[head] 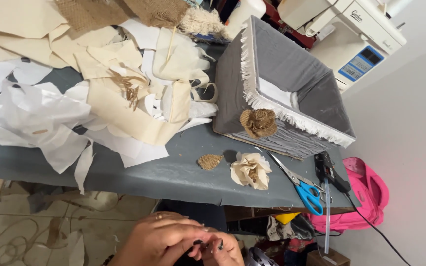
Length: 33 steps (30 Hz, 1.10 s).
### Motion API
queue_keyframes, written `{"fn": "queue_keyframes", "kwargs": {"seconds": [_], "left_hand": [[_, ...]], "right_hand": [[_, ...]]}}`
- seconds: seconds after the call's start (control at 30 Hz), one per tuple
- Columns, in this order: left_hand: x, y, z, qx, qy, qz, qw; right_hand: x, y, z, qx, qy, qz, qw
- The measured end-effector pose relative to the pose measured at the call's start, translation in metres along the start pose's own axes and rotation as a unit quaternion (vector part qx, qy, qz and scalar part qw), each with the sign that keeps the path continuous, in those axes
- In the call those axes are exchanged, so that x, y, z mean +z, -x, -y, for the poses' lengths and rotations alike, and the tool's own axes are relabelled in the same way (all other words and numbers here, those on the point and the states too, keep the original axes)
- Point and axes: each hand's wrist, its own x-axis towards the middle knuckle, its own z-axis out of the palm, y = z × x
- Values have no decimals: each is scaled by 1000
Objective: Decorating a fabric-covered box with fabric flowers and lace trim using a hot glue gun
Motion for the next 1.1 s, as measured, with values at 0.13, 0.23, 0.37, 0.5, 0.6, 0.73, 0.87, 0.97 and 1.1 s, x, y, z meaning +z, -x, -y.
{"fn": "queue_keyframes", "kwargs": {"seconds": [0.13,0.23,0.37,0.5,0.6,0.73,0.87,0.97,1.1], "left_hand": [[-8,7,-5,-50,-2,-67,996],[-18,10,-6,-50,-3,-121,991],[-36,1,-17,106,-260,-68,957],[-41,8,-19,66,-238,-85,965],[-43,8,-20,76,-243,-83,963],[-55,24,-2,72,-315,-60,944],[-55,39,1,18,-327,-79,941],[-36,38,-2,29,-330,-47,942],[-17,19,-22,-51,-26,80,995]], "right_hand": [[11,-8,13,9,84,57,995],[10,-9,10,-13,88,85,992],[51,-13,29,34,68,134,988],[94,-19,59,47,150,145,977],[76,-15,55,87,214,191,954],[80,-25,54,466,90,-308,824],[22,-5,37,-10,253,136,958],[25,-5,38,-29,214,66,974],[31,-6,45,-78,337,23,938]]}}
